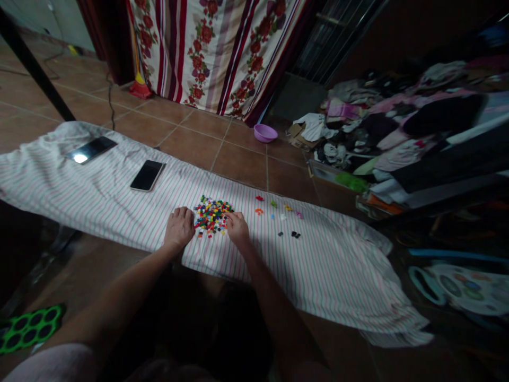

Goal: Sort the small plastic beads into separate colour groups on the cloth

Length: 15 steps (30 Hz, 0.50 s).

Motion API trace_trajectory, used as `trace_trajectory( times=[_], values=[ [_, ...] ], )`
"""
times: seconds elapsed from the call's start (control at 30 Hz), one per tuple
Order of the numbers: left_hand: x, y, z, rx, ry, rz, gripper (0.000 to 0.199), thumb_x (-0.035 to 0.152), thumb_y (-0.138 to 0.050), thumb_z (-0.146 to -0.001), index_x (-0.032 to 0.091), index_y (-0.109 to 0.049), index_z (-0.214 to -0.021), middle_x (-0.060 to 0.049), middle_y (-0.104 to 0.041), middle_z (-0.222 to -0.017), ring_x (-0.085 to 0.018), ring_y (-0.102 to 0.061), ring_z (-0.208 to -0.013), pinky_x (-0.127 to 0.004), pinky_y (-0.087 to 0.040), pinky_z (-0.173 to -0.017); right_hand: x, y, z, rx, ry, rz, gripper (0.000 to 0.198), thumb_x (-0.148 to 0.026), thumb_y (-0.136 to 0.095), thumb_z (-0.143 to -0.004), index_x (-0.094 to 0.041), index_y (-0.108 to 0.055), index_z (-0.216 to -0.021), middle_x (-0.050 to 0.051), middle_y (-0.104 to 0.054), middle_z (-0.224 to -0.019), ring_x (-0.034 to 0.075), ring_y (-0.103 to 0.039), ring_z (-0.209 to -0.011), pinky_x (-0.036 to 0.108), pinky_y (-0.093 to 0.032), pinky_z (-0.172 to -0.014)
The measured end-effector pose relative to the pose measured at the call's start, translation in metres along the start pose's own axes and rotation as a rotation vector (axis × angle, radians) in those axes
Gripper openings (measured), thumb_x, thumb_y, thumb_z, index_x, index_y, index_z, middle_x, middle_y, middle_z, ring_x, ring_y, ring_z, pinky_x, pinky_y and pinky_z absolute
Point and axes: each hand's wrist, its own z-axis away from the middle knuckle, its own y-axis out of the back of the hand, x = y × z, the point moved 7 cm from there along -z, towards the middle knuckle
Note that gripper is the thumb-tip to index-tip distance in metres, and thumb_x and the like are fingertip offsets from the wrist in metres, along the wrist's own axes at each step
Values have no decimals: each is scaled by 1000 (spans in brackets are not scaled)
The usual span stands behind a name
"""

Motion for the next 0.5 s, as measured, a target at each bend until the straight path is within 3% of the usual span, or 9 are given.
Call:
trace_trajectory(
  times=[0.23, 0.5],
  values=[
    [1, 1, 0, 3, -1, -29, 20, 20, -35, -91, 17, -54, -90, -12, -57, -92, -28, -49, -92, -39, -36, -75, -7, -1, -5, -44, -134, 128, 27, -24, -51, -87, -27, -68, -108, 5, -56, -102, 16, -58, -89, 24, -46, -76],
    [1, 3, 0, 11, -13, -45, 20, 21, -36, -92, 16, -55, -89, -12, -57, -92, -27, -49, -90, -38, -37, -75, -13, 0, -13, -137, -206, 180, 23, -29, -56, -86, -28, -66, -107, 3, -57, -102, 16, -58, -91, 24, -43, -76]
  ],
)
